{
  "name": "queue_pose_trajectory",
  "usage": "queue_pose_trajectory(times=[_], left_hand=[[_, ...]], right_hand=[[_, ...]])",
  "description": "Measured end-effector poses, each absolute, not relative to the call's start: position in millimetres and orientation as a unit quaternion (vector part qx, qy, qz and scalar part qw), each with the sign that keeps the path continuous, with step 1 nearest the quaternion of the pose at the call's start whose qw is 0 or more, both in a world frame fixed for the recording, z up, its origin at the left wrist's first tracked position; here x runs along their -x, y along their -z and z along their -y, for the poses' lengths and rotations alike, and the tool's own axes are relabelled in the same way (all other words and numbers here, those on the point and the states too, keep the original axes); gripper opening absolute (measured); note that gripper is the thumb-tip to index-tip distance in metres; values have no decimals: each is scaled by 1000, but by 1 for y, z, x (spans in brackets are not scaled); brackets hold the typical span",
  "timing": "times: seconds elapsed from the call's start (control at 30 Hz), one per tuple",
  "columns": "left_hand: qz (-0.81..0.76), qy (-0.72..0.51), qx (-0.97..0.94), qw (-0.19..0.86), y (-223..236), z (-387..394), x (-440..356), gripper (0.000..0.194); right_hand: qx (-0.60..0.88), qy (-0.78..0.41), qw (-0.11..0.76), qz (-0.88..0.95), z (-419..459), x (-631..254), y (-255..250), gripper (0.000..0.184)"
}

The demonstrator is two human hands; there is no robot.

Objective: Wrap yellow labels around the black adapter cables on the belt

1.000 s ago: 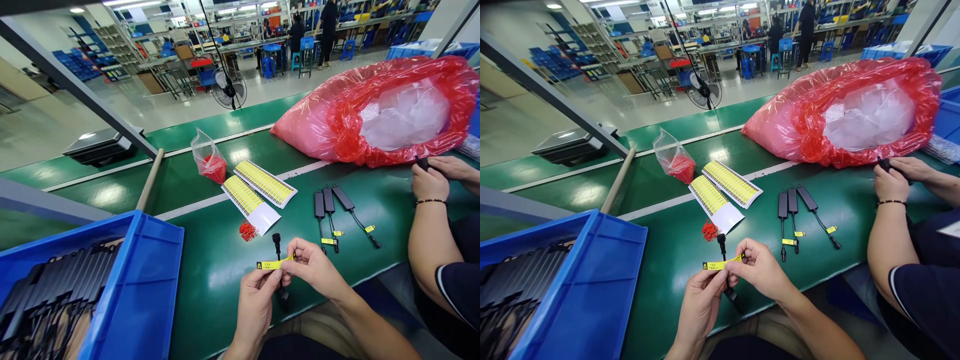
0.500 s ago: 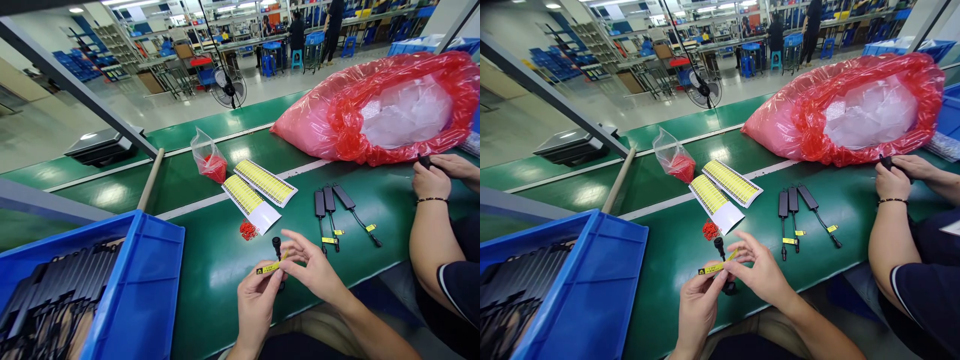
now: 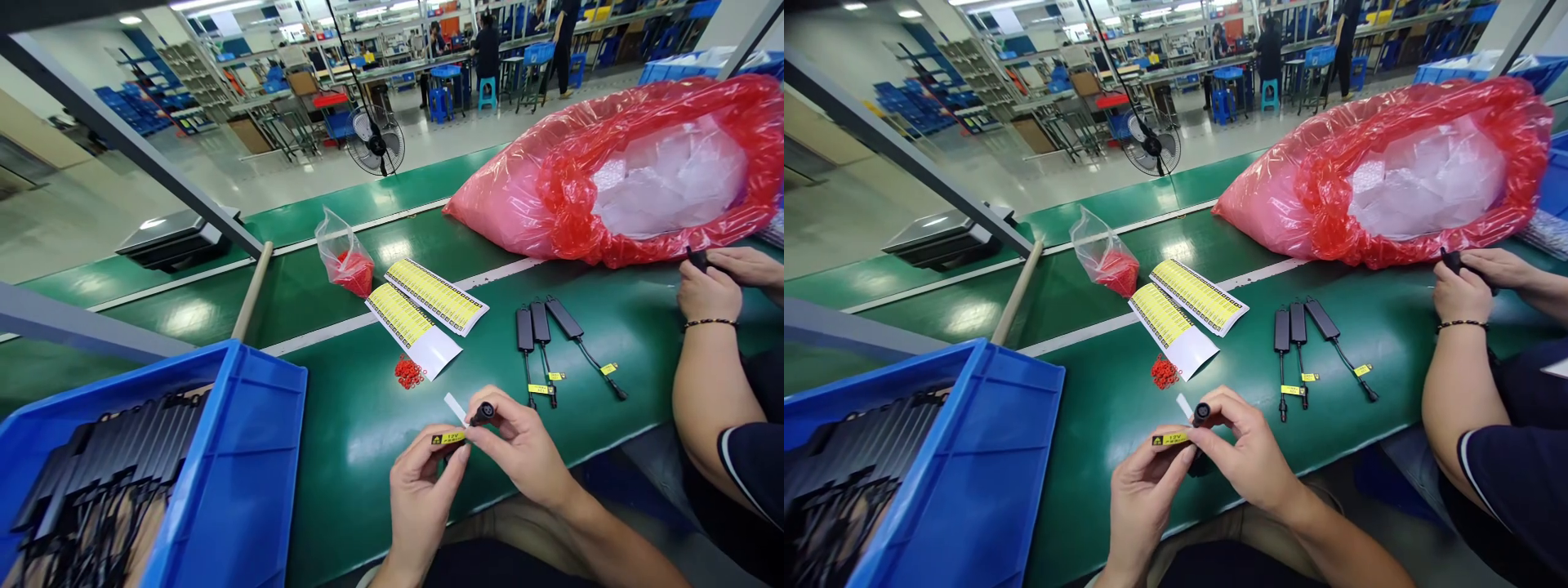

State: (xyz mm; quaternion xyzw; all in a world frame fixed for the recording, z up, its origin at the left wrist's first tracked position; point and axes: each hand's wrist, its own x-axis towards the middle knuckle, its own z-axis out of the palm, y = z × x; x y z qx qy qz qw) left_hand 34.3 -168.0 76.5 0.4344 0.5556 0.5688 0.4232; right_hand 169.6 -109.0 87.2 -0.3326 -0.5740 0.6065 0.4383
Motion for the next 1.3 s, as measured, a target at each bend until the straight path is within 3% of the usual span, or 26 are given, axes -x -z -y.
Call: queue_pose_trajectory(times=[0.23, 0.73, 1.3], left_hand=[[-479, -632, -447, 414, -79, 169, -12, 11], [-537, -528, -558, 348, -101, 162, 7, 11], [-524, -486, -570, 407, -108, 150, 10, 12]], right_hand=[[344, -645, 441, 521, 111, -169, -88, 7], [361, -657, 418, 514, 118, -172, -95, 9], [386, -605, 420, 556, 122, -175, -98, 7]])
